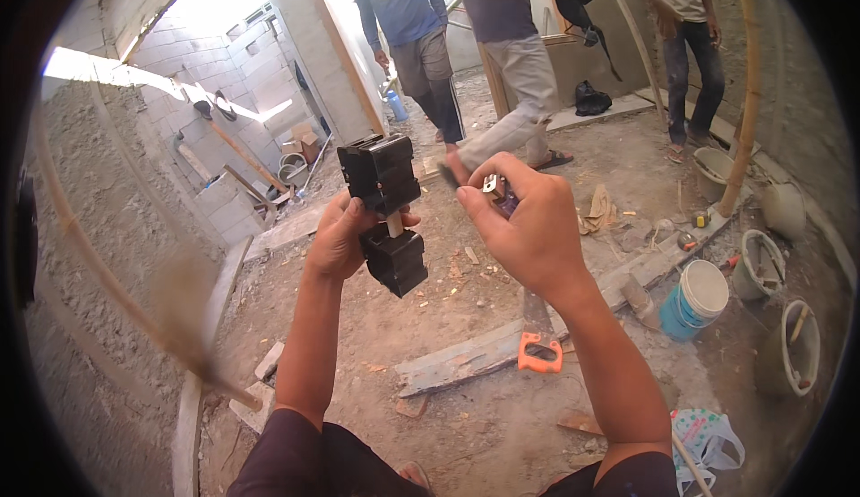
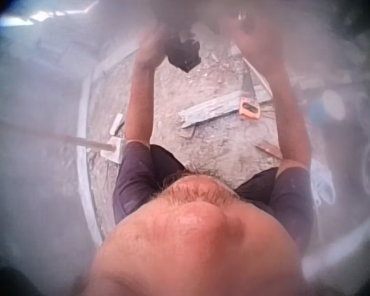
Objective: The person assembles electrical junction boxes by joining them with a short section of conduit, using a lighter to heat the plastic components and then fitting them together by hand.
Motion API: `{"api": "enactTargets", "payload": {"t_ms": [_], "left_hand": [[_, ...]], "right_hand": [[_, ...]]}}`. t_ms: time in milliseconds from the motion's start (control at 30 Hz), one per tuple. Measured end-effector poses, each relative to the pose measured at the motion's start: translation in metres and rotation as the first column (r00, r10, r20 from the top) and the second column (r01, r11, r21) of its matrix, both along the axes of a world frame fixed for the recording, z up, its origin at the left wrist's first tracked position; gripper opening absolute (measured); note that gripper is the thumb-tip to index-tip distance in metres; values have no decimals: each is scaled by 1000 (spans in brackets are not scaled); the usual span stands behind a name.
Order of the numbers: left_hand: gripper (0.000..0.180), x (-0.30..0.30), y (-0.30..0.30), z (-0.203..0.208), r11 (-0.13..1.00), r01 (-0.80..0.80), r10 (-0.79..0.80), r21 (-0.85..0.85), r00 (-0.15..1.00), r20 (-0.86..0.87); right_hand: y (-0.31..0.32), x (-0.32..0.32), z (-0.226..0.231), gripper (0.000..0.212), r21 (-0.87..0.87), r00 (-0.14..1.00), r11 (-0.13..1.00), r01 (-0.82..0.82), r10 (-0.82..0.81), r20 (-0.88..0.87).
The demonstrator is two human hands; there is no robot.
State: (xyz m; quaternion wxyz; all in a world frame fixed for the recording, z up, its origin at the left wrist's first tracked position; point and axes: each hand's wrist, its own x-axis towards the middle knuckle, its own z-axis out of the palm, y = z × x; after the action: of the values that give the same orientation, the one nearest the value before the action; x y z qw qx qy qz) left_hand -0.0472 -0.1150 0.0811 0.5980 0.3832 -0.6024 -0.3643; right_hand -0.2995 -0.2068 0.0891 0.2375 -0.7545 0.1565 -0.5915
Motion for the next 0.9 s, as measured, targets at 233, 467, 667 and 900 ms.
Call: {"api": "enactTargets", "payload": {"t_ms": [233, 467, 667, 900], "left_hand": [[76, -10, 8, 5, 1000, 8, -7, -27, 1000, 22], [67, -12, 13, 16, 981, -186, 193, -64, 972, 137], [52, -26, 29, 38, 952, -219, 276, -215, 918, 286], [54, -34, 36, 45, 954, -220, 273, -201, 918, 288]], "right_hand": [[1, -6, 5, 21, 116, 989, 993, -7, 24, -147], [-17, 1, -12, 25, 126, 978, 976, -177, 189, -86], [-12, 2, -9, 19, 385, 892, 813, -437, 446, 72], [-18, 5, -13, 47, 351, 886, 834, -426, 463, -23]]}}
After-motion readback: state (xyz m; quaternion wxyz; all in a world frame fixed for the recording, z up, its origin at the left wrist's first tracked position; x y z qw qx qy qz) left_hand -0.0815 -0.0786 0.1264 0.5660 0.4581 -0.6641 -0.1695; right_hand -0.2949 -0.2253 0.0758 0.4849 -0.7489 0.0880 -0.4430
